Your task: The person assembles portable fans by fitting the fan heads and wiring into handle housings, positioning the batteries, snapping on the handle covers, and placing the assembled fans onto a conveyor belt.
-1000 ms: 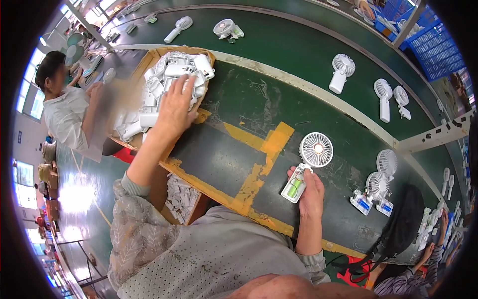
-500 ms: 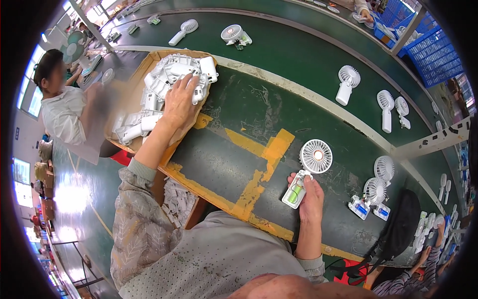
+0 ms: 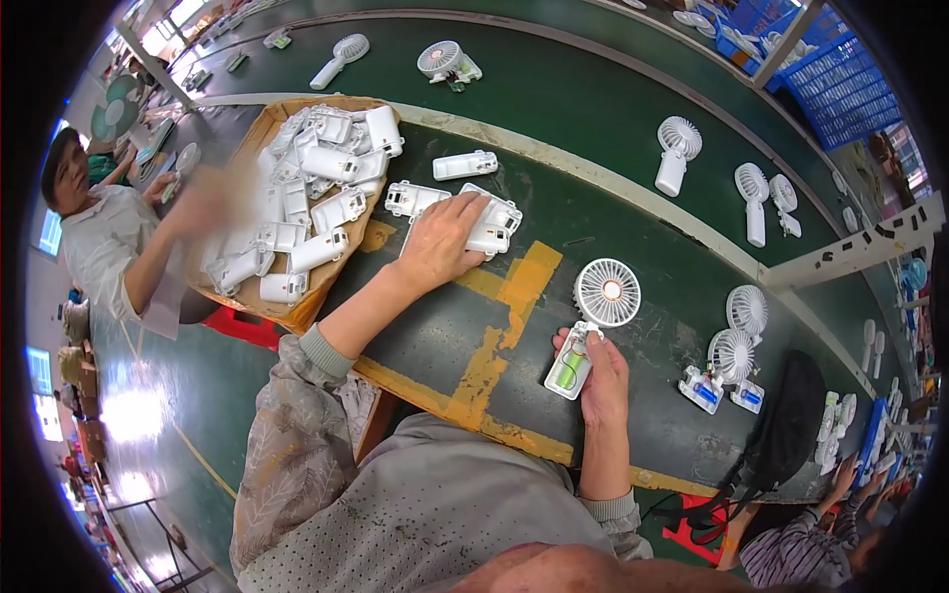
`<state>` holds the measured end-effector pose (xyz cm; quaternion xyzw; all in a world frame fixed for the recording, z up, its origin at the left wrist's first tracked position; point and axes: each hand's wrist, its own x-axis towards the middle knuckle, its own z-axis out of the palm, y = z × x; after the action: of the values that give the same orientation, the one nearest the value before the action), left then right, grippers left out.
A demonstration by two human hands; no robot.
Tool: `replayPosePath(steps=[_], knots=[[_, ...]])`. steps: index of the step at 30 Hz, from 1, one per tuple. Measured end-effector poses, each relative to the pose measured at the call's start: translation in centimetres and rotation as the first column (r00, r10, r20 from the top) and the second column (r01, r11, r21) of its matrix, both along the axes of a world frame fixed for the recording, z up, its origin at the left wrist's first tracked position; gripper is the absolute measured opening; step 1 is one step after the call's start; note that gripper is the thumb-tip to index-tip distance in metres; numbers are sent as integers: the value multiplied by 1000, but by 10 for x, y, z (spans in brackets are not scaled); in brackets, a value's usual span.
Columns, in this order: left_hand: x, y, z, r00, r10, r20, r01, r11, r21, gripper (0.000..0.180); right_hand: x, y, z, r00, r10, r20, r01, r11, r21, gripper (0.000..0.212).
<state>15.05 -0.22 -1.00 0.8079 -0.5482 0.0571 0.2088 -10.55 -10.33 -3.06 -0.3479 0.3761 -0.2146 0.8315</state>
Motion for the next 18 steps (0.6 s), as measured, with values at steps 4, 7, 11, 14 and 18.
replayPosePath(steps=[4, 7, 11, 14, 18], knots=[[1, 5, 6, 996, -14, 89, 24, 993, -117, 35, -1, 0, -1, 1000, 8, 12, -8, 1000, 8, 27], [-18, 2, 21, 992, -7, 124, 30, 981, -189, 34, -4, -2, -2, 1000, -8, 11, 8, 1000, 3, 29], [-57, 3, 9, 991, -53, 121, 57, 998, -31, 37, -1, -3, -6, 998, -13, 61, 13, 1000, 1, 30], [-76, 11, 5, 996, -66, -55, 68, 997, 36, 51, 1, -2, -7, 995, -7, 97, 6, 1000, 9, 30], [-84, 20, 14, 982, -86, -168, 111, 983, 146, 59, 0, -3, -7, 996, -34, 77, 30, 999, 41, 29]])
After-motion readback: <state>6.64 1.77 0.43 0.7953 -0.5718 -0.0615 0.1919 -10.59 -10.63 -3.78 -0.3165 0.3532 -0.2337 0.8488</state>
